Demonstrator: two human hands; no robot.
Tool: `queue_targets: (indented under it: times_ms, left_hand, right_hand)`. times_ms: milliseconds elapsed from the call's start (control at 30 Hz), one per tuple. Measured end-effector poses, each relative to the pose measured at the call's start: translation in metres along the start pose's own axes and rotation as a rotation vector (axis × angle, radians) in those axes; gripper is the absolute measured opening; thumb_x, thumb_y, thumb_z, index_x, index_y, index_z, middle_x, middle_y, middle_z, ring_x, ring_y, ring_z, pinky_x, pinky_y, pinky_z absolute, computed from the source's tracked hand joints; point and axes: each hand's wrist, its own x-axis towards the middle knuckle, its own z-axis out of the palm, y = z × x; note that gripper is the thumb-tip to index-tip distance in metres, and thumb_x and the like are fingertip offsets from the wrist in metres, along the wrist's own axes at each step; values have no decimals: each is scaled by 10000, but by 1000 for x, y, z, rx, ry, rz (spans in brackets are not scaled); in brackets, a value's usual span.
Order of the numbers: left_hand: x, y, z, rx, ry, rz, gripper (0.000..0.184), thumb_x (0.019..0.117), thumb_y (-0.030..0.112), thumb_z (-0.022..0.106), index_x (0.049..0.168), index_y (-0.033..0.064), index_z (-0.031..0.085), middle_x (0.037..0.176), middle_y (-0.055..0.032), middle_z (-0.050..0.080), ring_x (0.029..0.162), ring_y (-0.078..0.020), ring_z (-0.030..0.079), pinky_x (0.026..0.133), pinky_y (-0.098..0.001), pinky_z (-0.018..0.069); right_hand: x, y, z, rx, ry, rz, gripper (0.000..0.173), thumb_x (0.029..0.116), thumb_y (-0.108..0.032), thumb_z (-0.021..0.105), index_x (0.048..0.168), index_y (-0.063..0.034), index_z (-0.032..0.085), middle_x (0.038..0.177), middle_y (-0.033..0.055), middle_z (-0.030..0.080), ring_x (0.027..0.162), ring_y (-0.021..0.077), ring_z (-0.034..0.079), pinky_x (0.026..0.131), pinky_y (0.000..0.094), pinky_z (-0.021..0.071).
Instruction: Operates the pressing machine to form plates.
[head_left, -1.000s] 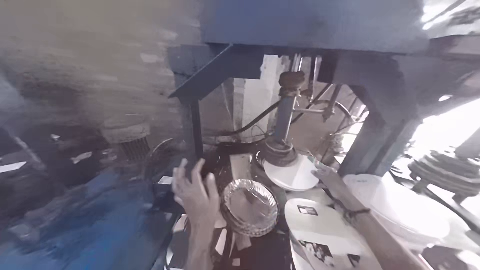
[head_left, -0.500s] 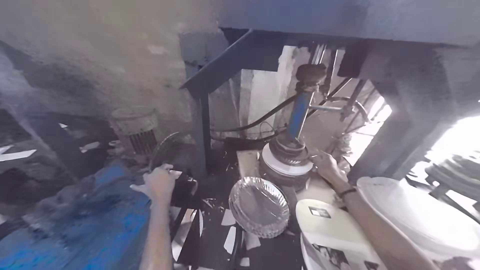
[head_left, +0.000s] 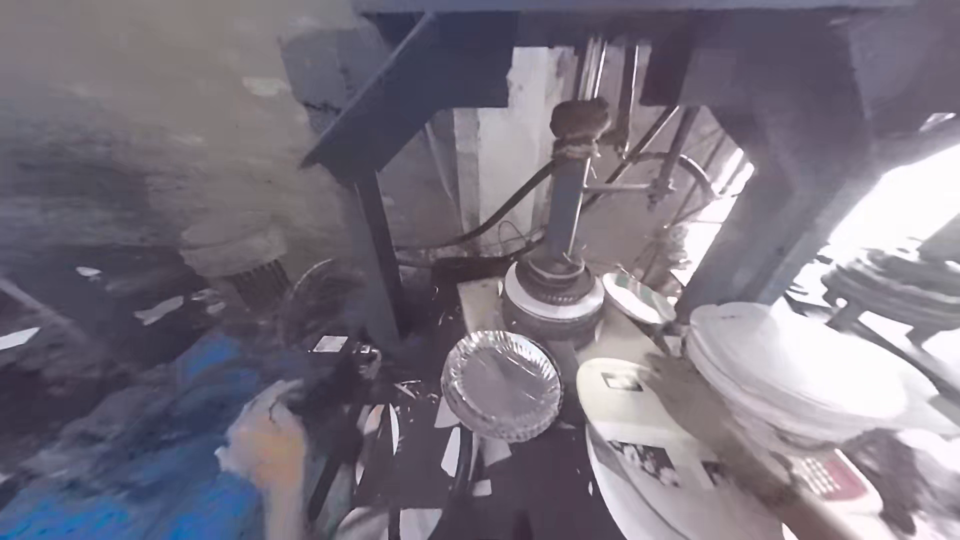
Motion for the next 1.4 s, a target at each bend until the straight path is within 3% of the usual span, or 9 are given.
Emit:
queue_targets:
  times_ms: [167,300,400,533,667,867,1000,1233,1400]
  left_hand:
    - [5,-3,-4,-8,-30,74,362,1027,59,398,1189,30,721,1231,-223,687,1191,-457,615,1054,-704,334]
    - [5,-1,-5,-18,-48,43,366,1025,56,392,1190,32,718,1245,-219,685,1218,-461,598,1066,-697,323]
    - [12,-34,15,-98,36,137,354,1005,65,408,1149,37,730,1181,-229,703,1160,-479,620,1015,-737,328]
    - [8,-20,2,-87,-24,114,376,1030,44,364,1189,-7,701,1207,-298,666,1163,-562,581,957,-793,326]
    - [9,-34,13,-137,30,178,375,1039,118,377,1157,1,713,1138,-226,713,1107,-437,654,976,-690,405]
    - [10,1,1,96,33,143,528,1095,252,329,1553,-8,367,1513,-275,467,1387,-503,441,1074,-752,273]
    - [-1,50,12,-183,83,412,736,1058,390,303,1548,-149,199,1556,-411,270,1453,-557,284,1223,-573,186]
    - [-41,140,27,-613,-899,364,684,1013,325,524,1578,14,300,1582,-188,396,1445,-265,414,1189,-437,347]
    - [-69,149,35,-813,-702,162,531,972,60,521,1494,2,442,1418,-215,550,1273,-250,562,1072,-398,463]
  right_hand:
    - [-19,-35,-49,112,-247,120,487,1095,-160,440,1542,19,365,1585,272,358,1486,405,328,1209,518,247]
    - [-7,46,-9,239,41,-396,393,1033,-127,529,1386,39,580,1359,333,574,1284,547,507,1065,713,329]
    - [-20,39,-19,328,45,-340,409,1030,-152,551,1412,-7,573,1435,296,532,1375,494,451,1141,669,286]
    - [-75,-44,-53,475,140,-212,329,1060,-220,530,1309,-47,658,1053,170,726,925,278,703,860,468,551]
    - [-92,-111,-18,759,-226,-138,765,1067,-435,489,1650,-126,103,758,113,671,541,221,649,544,409,588]
    - [-59,-150,40,1027,-179,59,922,1059,-457,510,1623,-140,-146,883,212,693,574,282,718,580,464,641]
    - [-53,-152,53,1190,-226,64,940,1050,-186,563,1612,-223,-189,1051,235,676,700,300,753,646,470,658]
    - [-59,-148,18,688,47,-141,738,972,-121,561,1630,-153,227,1291,220,647,1035,383,695,872,584,545]
    - [-46,-137,6,661,193,-98,530,1030,-257,563,1511,-70,440,1364,209,609,1204,386,627,996,591,494]
